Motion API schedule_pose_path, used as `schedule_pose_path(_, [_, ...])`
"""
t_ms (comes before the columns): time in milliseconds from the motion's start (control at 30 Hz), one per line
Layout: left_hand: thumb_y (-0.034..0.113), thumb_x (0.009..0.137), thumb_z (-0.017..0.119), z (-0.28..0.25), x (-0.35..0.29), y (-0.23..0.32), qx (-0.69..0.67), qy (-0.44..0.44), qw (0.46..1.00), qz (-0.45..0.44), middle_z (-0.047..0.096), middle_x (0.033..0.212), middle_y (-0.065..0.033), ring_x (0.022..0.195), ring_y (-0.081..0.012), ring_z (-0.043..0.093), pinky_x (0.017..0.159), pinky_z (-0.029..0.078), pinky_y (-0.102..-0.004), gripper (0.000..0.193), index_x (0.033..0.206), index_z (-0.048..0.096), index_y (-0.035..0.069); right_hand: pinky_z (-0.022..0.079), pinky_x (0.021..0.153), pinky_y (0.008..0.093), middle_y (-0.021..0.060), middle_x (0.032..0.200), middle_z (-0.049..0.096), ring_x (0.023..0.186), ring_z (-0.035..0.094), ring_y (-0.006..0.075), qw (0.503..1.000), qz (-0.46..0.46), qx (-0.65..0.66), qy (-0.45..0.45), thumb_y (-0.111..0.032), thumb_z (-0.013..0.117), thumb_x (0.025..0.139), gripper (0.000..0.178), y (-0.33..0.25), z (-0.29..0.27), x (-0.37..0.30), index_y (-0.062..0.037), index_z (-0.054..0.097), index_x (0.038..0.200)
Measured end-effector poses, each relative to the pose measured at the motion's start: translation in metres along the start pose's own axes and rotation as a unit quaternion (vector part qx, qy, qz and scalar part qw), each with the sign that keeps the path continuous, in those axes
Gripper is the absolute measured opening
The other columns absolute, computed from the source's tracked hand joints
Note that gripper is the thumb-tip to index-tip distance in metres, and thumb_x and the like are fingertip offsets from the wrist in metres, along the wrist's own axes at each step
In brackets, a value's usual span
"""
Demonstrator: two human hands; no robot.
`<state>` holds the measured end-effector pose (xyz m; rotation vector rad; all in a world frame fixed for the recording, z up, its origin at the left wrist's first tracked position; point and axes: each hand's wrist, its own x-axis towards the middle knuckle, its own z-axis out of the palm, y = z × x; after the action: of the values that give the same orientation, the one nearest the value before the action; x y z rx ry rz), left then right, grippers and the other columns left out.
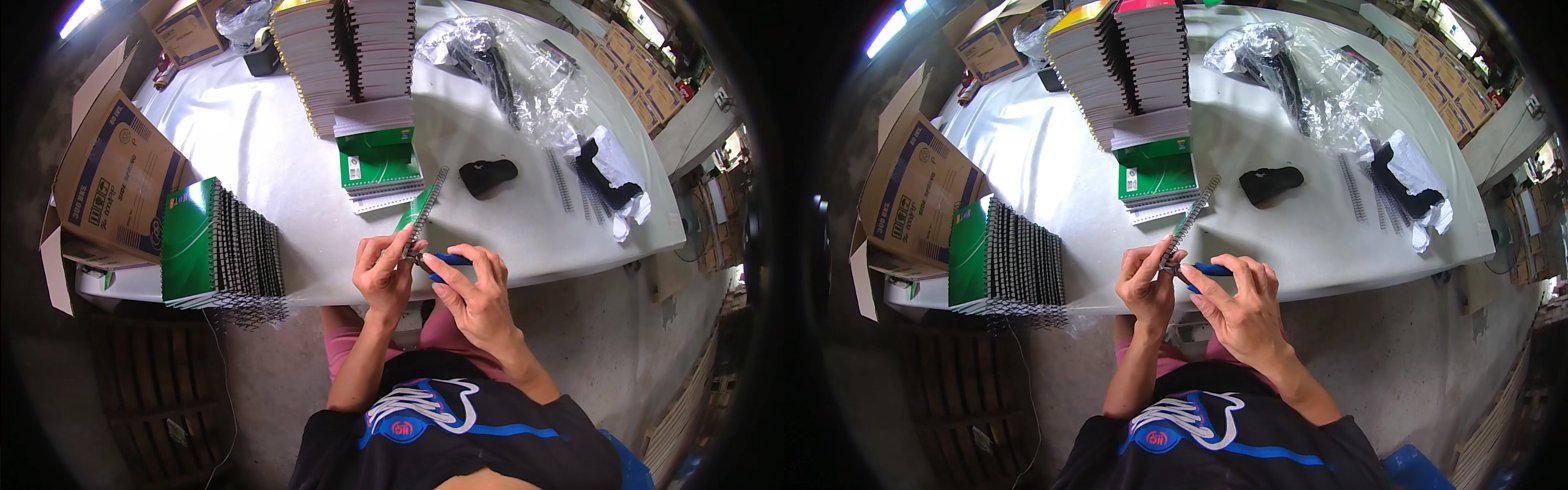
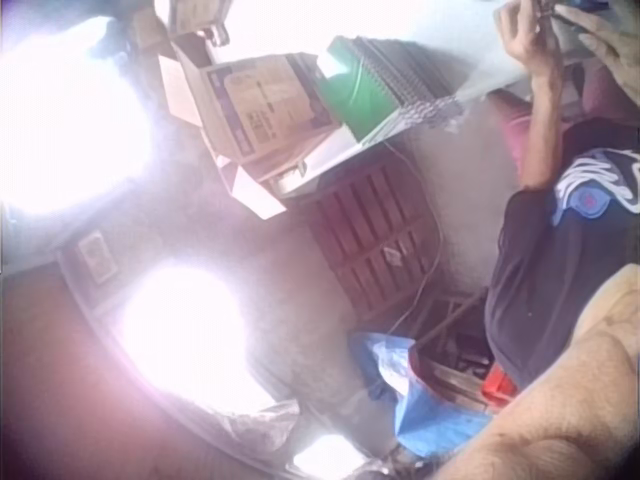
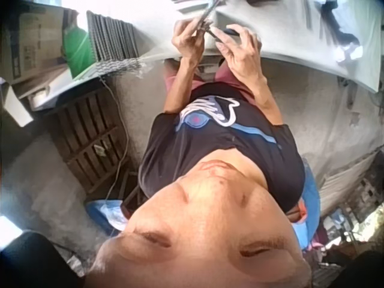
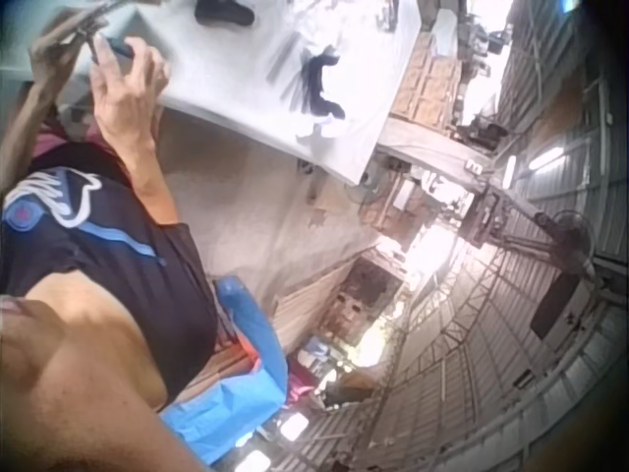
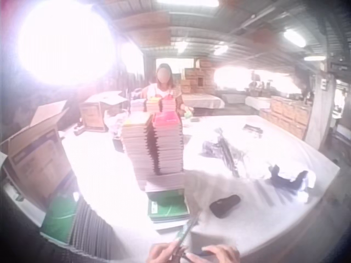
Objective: The person manually inserts a spiral binding through the pre-punched holes of notebook covers and paper stacks, then uses pliers to trim and crimp the ends of the spiral.
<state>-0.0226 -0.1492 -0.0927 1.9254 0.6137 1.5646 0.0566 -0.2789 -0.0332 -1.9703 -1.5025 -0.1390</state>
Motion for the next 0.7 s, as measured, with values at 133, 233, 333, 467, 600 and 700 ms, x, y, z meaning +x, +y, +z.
schedule_pose_path(133, [-0.004, 0.057, 0.079, 0.003, -0.001, 0.002, -0.005, 0.008, 1.000, 0.005, 0.061, 0.076, -0.0020, 0.068, -0.0170, 0.052, 0.061, 0.044, -0.0286, 0.051, 0.105, 0.070, 0.011, 0.043, 0.078, 0.0433, 0.0086, 0.105, 0.056, 0.091, 0.054, 0.0254, 0.977, 0.062, 0.196, -0.062, -0.028, 0.058, 0.090, 0.034, 0.003, -0.001, 0.000, -0.0184, 0.061, 0.123])
schedule_pose_path(233, [-0.005, 0.057, 0.079, 0.006, -0.004, 0.004, 0.007, 0.026, 0.999, 0.039, 0.060, 0.076, -0.0019, 0.069, -0.0170, 0.053, 0.061, 0.044, -0.0285, 0.051, 0.104, 0.071, 0.011, 0.046, 0.077, 0.0401, 0.0115, 0.103, 0.056, 0.090, 0.056, 0.0256, 0.944, 0.103, 0.295, -0.109, -0.026, 0.056, 0.092, 0.034, 0.009, -0.006, -0.004, -0.0127, 0.059, 0.123])
schedule_pose_path(333, [-0.004, 0.057, 0.080, 0.005, -0.003, 0.004, 0.013, 0.043, 0.998, 0.049, 0.060, 0.076, -0.0015, 0.069, -0.0167, 0.053, 0.061, 0.044, -0.0278, 0.048, 0.102, 0.072, 0.011, 0.046, 0.082, 0.0375, 0.0141, 0.104, 0.055, 0.095, 0.056, 0.0262, 0.932, 0.109, 0.314, -0.142, -0.024, 0.055, 0.093, 0.034, 0.014, -0.010, -0.003, -0.0081, 0.057, 0.122])
schedule_pose_path(467, [-0.006, 0.076, 0.071, -0.006, 0.012, 0.014, 0.047, 0.102, 0.994, 0.011, 0.057, 0.094, -0.0097, 0.077, -0.0170, 0.054, 0.067, 0.044, -0.0262, 0.045, 0.118, 0.057, 0.003, 0.041, 0.090, 0.0423, 0.0158, 0.109, 0.052, 0.102, 0.051, 0.0336, 0.990, 0.059, 0.089, -0.092, -0.018, 0.058, 0.087, 0.036, 0.038, 0.002, -0.008, -0.0123, 0.058, 0.123])
schedule_pose_path(600, [-0.009, 0.084, 0.059, -0.027, 0.031, 0.048, -0.033, 0.107, 0.994, 0.010, 0.048, 0.104, -0.0143, 0.093, -0.0190, 0.051, 0.078, 0.044, -0.0252, 0.035, 0.116, 0.048, 0.000, 0.024, 0.102, 0.0588, 0.0119, 0.125, 0.048, 0.121, 0.042, 0.0316, 0.948, 0.180, -0.235, -0.113, -0.031, 0.051, 0.093, 0.038, 0.097, 0.010, -0.024, -0.0258, 0.052, 0.130])
schedule_pose_path(700, [-0.008, 0.084, 0.059, -0.051, 0.036, 0.066, -0.107, 0.101, 0.989, 0.026, 0.047, 0.104, -0.0148, 0.091, -0.0191, 0.052, 0.079, 0.045, -0.0258, 0.033, 0.113, 0.047, 0.001, 0.020, 0.108, 0.0556, 0.0134, 0.137, 0.041, 0.131, 0.035, 0.0301, 0.991, 0.102, -0.090, 0.017, -0.042, 0.052, 0.092, 0.051, 0.086, 0.003, 0.000, -0.0147, 0.046, 0.135])
